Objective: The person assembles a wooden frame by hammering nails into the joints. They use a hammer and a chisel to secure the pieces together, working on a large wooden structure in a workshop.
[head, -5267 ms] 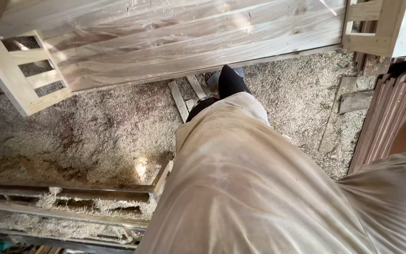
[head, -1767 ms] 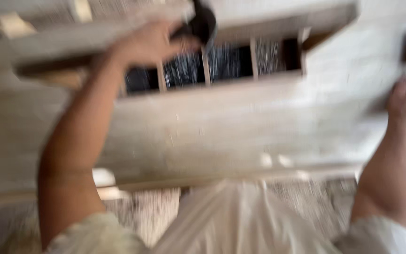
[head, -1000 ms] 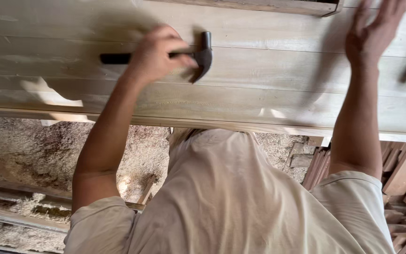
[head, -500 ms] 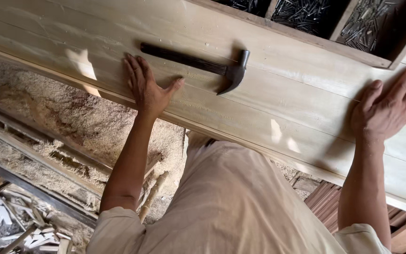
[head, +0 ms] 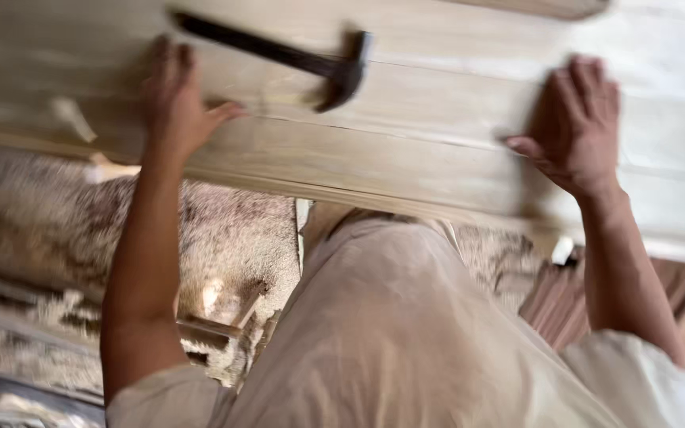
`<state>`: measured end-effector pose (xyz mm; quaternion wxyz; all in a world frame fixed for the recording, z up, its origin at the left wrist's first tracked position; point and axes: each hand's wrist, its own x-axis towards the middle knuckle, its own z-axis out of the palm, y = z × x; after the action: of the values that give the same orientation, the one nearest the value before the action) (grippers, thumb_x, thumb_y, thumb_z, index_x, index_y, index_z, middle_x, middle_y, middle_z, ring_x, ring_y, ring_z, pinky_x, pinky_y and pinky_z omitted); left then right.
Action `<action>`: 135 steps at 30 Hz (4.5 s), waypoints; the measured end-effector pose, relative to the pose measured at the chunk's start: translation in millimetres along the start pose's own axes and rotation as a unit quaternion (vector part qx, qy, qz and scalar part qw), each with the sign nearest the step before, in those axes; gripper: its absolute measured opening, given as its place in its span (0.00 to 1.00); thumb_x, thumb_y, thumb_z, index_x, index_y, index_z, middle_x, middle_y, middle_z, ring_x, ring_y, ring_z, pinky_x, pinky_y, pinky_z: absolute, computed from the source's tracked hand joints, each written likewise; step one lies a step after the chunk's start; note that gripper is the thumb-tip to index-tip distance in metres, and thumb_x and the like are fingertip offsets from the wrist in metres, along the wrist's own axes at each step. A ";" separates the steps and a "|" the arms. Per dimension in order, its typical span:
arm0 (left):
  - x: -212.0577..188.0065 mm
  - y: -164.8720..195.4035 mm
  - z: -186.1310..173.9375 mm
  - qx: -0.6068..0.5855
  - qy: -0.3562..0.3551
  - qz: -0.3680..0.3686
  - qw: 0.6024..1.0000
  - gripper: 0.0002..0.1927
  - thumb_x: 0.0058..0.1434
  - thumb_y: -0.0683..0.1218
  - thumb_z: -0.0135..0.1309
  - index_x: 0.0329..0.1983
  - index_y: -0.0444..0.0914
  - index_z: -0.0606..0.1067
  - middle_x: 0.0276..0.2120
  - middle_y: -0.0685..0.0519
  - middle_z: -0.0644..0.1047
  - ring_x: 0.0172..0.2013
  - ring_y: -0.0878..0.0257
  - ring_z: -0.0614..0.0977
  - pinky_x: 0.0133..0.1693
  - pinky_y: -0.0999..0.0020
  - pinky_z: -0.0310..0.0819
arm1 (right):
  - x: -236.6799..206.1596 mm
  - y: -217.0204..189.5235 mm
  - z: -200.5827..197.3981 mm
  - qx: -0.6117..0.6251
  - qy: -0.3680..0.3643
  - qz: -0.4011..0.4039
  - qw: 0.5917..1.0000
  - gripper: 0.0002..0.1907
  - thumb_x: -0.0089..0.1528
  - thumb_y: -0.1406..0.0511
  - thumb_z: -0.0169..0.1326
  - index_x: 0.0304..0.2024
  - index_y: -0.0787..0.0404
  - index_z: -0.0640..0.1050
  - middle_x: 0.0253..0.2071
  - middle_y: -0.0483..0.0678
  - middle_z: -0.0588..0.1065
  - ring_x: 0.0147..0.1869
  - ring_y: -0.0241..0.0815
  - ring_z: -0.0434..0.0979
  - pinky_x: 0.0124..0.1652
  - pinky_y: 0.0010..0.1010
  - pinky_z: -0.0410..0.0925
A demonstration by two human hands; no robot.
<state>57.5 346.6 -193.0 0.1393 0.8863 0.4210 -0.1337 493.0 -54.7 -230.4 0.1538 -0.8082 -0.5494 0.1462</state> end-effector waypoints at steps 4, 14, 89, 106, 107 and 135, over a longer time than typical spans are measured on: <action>-10.1 9.6 -1.4 -0.081 0.033 0.033 0.996 0.59 0.63 0.70 0.69 0.81 0.32 0.55 0.81 0.32 0.49 0.79 0.39 0.54 0.73 0.33 0.50 | -43.7 32.1 -13.2 -0.041 -0.044 0.012 0.998 0.48 0.65 0.43 0.67 0.78 0.61 0.66 0.81 0.63 0.57 0.85 0.64 0.51 0.76 0.64 0.47; -73.6 147.3 93.8 -0.181 0.186 0.272 0.927 0.12 0.64 0.44 0.67 0.48 0.37 0.80 0.47 0.49 0.79 0.50 0.54 0.78 0.54 0.58 0.74 | -70.4 56.1 -24.9 -0.009 0.128 -0.015 0.992 0.11 0.67 0.68 0.68 0.49 0.59 0.79 0.48 0.48 0.79 0.54 0.42 0.77 0.53 0.35 0.73; -107.5 172.4 126.2 -0.097 0.237 0.212 0.943 0.26 0.76 0.57 0.46 0.65 0.35 0.76 0.67 0.45 0.74 0.68 0.48 0.72 0.59 0.53 0.69 | -36.9 -23.4 -183.4 -0.050 -0.254 -0.023 0.966 0.16 0.65 0.65 0.62 0.55 0.61 0.83 0.25 0.51 0.77 0.19 0.33 0.73 0.19 0.25 0.63; -108.2 170.9 129.4 -0.098 0.241 0.210 0.943 0.25 0.76 0.56 0.46 0.64 0.34 0.77 0.66 0.44 0.74 0.68 0.47 0.72 0.59 0.53 0.70 | -52.3 -42.2 -174.5 0.019 -0.203 -0.006 0.979 0.14 0.69 0.60 0.58 0.56 0.52 0.81 0.28 0.48 0.75 0.22 0.28 0.70 0.18 0.21 0.63; -107.8 170.2 131.1 -0.096 0.240 0.210 0.943 0.25 0.75 0.55 0.46 0.64 0.34 0.77 0.66 0.44 0.74 0.68 0.47 0.73 0.59 0.53 0.70 | -44.9 -45.9 -171.6 -0.061 -0.216 -0.030 0.974 0.14 0.69 0.58 0.59 0.55 0.50 0.82 0.26 0.46 0.75 0.19 0.29 0.69 0.18 0.22 0.63; -43.6 99.2 128.8 -0.148 0.238 0.140 0.950 0.36 0.57 0.54 0.80 0.60 0.43 0.70 0.56 0.49 0.70 0.61 0.54 0.71 0.62 0.54 0.70 | -81.4 -103.6 -104.1 -0.154 -0.108 -0.004 0.982 0.16 0.67 0.60 0.62 0.56 0.57 0.83 0.27 0.47 0.78 0.18 0.30 0.68 0.16 0.19 0.58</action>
<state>93.2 209.2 -283.4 0.1814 0.9118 0.3288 0.1660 419.0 -103.7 -87.8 -0.0320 -0.7991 -0.5824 0.1460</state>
